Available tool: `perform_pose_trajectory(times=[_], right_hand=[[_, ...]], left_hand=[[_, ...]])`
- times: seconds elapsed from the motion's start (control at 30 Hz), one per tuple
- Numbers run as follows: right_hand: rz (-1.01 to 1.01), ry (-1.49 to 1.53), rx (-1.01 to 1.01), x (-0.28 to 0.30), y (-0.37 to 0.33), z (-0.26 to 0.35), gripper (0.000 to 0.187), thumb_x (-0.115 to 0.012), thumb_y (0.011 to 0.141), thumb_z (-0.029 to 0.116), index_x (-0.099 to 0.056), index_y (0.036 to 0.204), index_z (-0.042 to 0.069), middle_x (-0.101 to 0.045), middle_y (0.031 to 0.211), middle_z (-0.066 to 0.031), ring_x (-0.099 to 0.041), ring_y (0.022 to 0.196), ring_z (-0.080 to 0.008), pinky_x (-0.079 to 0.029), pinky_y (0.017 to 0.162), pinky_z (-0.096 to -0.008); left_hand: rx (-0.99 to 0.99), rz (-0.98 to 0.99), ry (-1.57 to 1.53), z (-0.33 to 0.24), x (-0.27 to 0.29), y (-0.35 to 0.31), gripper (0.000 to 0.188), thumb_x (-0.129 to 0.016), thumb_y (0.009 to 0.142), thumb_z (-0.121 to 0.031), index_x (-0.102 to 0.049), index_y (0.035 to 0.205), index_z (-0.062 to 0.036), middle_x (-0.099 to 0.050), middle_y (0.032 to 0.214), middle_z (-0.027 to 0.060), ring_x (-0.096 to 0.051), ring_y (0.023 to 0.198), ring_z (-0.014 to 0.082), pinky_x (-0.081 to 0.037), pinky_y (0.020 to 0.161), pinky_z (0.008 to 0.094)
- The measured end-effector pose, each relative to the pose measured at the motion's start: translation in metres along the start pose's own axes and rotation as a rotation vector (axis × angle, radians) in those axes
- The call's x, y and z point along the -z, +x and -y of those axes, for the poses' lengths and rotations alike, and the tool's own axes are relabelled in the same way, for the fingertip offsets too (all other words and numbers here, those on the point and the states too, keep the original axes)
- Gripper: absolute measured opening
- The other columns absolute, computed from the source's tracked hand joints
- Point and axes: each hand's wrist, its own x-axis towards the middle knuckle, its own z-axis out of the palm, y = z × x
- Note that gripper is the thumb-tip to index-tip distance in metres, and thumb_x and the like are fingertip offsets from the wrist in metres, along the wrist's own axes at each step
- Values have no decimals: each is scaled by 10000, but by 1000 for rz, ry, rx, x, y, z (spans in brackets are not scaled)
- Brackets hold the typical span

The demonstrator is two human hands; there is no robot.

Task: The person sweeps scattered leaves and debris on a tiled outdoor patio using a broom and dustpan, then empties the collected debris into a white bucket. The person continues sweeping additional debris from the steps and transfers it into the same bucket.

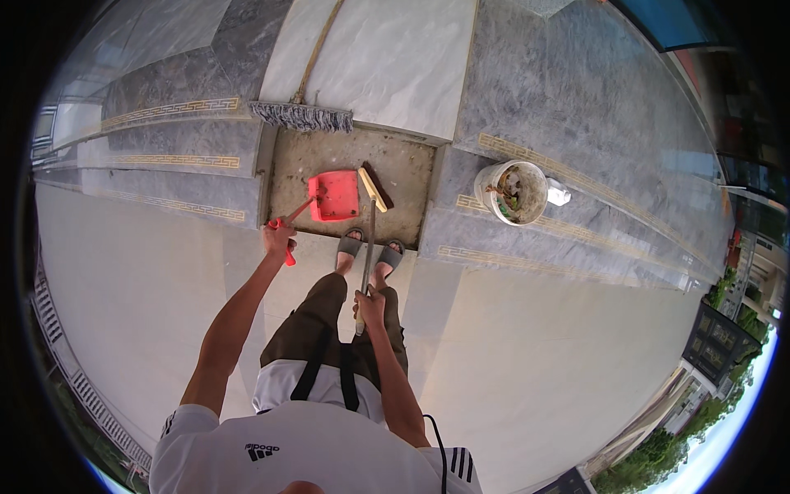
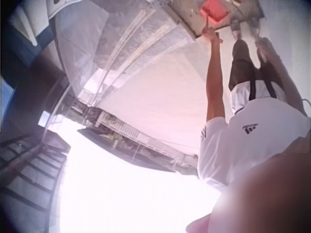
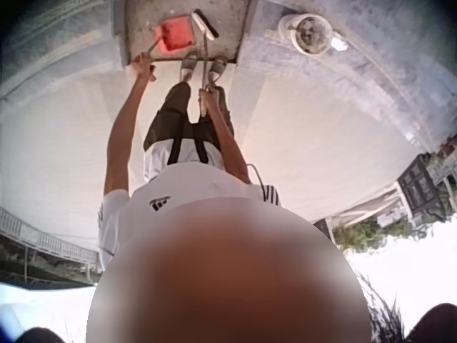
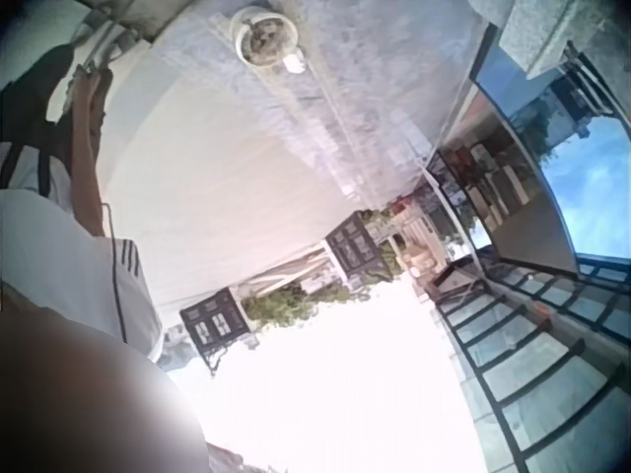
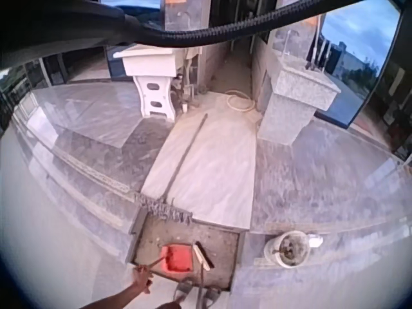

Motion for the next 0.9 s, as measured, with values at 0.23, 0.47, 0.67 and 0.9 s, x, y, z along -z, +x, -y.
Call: perform_pose_trajectory(times=[0.23, 0.47, 0.67, 0.9], right_hand=[[335, 601, -174, -5, 2, -29, 102, -661, 1021, 115, -616, 1086, 51, -621, 810, -56, -581, 565, -115, -448, 449, -286], [272, 425, -110, 24, -46, -39, 216, -620, 1035, 120, -633, 1228, 26, -652, 888, -77, -571, 588, -121, -434, 454, -284], [150, 510, -92, 61, -106, -35, 223, -584, 1050, 114, -638, 1240, 11, -649, 922, -89, -522, 586, -105, -420, 442, -268], [-9, 450, 86, 93, -170, -39, 203, -599, 1009, 100, -655, 1180, 5, -642, 848, -71, -525, 537, -107, -411, 417, -258]], left_hand=[[-24, 14, 16, -5, -13, -10, 144, -650, 796, 54, -675, 907, -34, -589, 658, 51, -558, 403, 190, -360, 355, 341], [-9, 78, -41, -6, 16, -5, 134, -637, 800, 51, -650, 858, -68, -582, 659, 36, -537, 405, 170, -359, 365, 328], [-32, 210, -236, -4, 37, -12, 112, -674, 858, 8, -672, 918, -86, -596, 671, 49, -530, 402, 165, -365, 353, 327], [55, 308, -386, -26, 66, -50, 110, -686, 919, -55, -663, 996, -131, -649, 775, 100, -533, 448, 147, -385, 393, 304]])
